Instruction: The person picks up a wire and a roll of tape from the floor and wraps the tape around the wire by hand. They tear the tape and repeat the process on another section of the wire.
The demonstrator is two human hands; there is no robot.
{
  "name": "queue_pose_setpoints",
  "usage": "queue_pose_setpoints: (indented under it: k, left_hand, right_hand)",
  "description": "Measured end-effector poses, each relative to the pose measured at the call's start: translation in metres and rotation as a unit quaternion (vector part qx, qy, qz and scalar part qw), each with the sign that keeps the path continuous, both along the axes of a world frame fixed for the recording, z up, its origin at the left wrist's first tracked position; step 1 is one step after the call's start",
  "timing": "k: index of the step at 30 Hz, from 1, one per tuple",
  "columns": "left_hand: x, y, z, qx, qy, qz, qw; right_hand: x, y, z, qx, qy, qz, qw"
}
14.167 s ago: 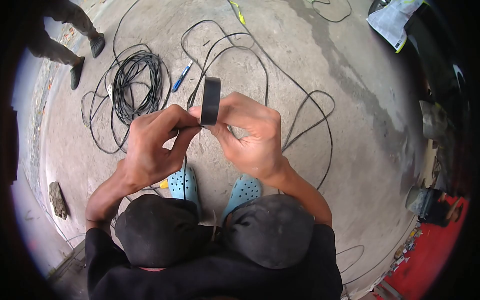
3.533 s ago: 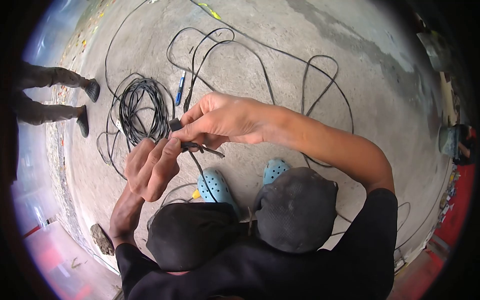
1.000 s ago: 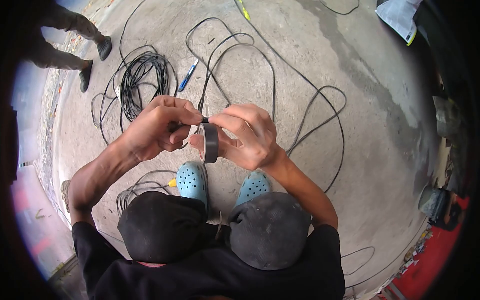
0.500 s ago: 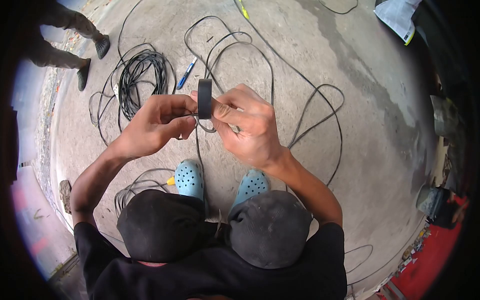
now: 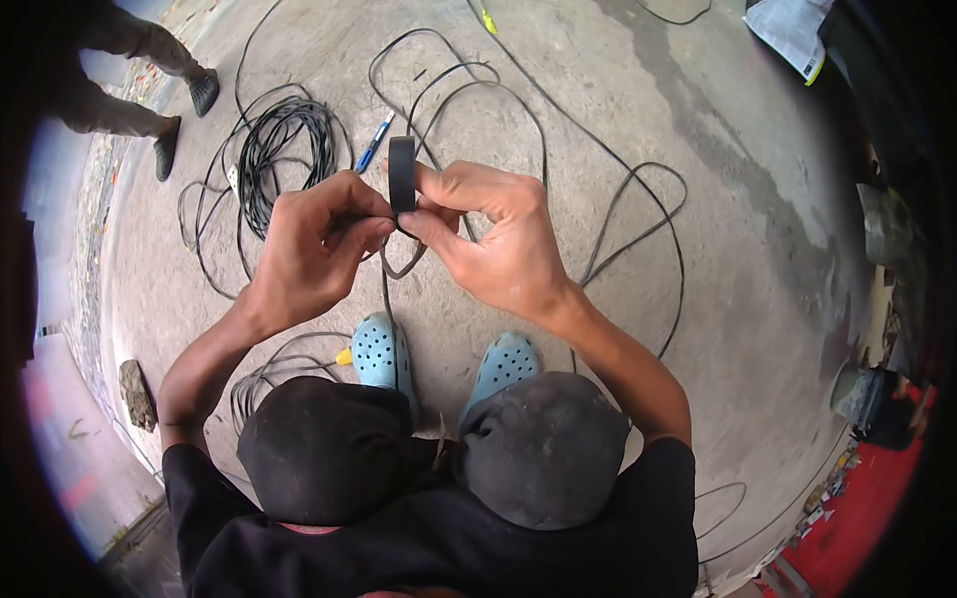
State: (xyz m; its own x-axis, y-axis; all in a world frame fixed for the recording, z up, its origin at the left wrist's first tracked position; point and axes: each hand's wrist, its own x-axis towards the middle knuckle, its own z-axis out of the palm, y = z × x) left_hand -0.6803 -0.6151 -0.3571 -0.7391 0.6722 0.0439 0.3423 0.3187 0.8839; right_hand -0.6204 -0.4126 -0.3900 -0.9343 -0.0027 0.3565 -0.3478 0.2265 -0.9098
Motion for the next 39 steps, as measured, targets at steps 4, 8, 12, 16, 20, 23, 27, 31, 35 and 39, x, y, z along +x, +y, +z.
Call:
queue_pose_setpoints:
  k: [4, 8, 12, 16, 20, 23, 27, 31, 35, 39]
  left_hand:
    - [0.002, -0.002, -0.006, 0.023, 0.047, 0.002, 0.999]
    - [0.002, -0.009, -0.016, 0.005, 0.149, -0.035, 0.988]
    - [0.000, -0.015, -0.023, -0.030, 0.341, -0.096, 0.935]
    - [-0.006, -0.019, -0.029, -0.014, 0.455, -0.149, 0.878]
    - [-0.010, -0.015, -0.031, 0.030, 0.544, -0.162, 0.823]
    - [-0.006, -0.015, -0.028, 0.050, 0.528, -0.174, 0.829]
    - [0.001, -0.015, -0.030, 0.064, 0.518, -0.167, 0.837]
    - [0.001, -0.014, -0.036, 0.073, 0.507, -0.140, 0.847]
    - [0.014, -0.008, -0.025, 0.030, 0.388, -0.049, 0.920]
    - [0.017, -0.008, -0.020, -0.005, 0.289, -0.011, 0.957]
  right_hand:
    - [0.001, -0.006, -0.001, -0.106, -0.081, 0.012, 0.991]
    - [0.002, 0.000, -0.008, -0.138, -0.153, 0.054, 0.977]
    - [-0.002, 0.000, -0.016, -0.190, -0.202, 0.073, 0.958]
    - [-0.004, 0.002, -0.020, -0.254, -0.250, 0.114, 0.927]
    - [-0.005, 0.007, -0.023, -0.297, -0.337, 0.150, 0.881]
    - [-0.006, 0.011, -0.023, -0.319, -0.387, 0.205, 0.840]
    - [-0.008, 0.010, -0.027, -0.329, -0.427, 0.242, 0.807]
    - [-0.007, 0.008, -0.029, -0.247, -0.427, 0.191, 0.848]
    - [-0.001, 0.009, -0.043, -0.166, -0.312, 0.081, 0.932]
    - [0.012, 0.004, -0.022, -0.191, -0.146, 0.067, 0.968]
